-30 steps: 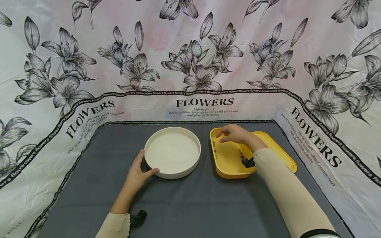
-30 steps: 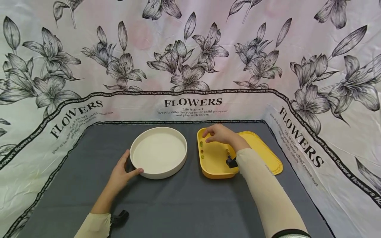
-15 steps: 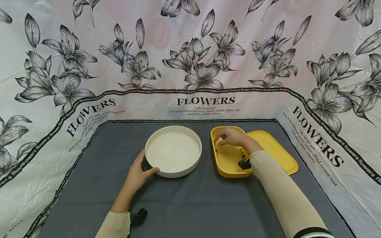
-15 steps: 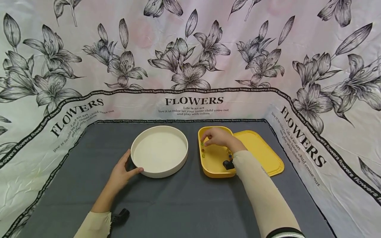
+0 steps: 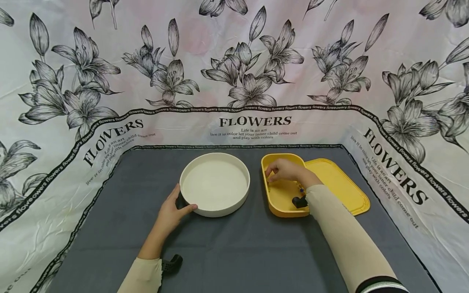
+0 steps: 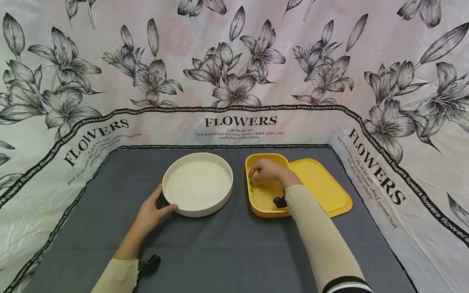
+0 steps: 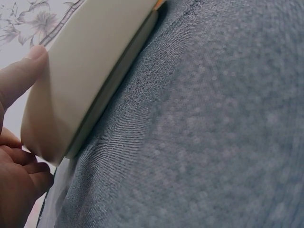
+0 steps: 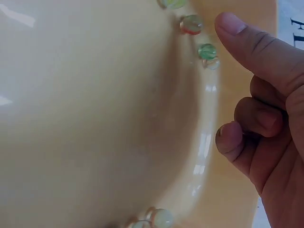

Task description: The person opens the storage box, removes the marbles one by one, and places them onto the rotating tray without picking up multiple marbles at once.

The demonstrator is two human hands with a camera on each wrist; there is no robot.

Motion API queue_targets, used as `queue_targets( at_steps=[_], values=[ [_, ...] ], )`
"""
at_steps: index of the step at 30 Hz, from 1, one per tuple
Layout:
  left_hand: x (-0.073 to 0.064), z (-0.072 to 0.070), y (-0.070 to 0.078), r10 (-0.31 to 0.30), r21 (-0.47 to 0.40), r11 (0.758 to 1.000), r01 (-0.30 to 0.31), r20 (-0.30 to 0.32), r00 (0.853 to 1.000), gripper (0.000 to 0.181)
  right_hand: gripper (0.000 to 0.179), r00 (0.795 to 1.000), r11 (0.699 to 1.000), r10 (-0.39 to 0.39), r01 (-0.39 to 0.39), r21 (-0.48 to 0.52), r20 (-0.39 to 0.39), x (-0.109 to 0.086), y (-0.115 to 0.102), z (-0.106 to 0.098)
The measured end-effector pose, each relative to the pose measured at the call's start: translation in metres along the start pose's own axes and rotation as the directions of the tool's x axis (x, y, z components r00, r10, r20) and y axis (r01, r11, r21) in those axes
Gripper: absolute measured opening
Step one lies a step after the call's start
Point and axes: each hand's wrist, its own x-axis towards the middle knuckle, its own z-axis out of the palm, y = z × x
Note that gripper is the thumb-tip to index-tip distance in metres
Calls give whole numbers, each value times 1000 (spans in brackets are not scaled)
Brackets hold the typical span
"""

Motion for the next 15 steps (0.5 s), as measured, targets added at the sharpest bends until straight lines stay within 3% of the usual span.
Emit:
queue_targets(
  at_steps=[5,15],
  values=[
    [1,0,2,3,-1,1000,-3,1,1000,118,9,999,1000,12,-13,25,38,0,4,2],
    [0,0,-1,25,-39,999,-25,0,1000,118,6,997,998,-65,64,10,41,4,12,11]
  ],
)
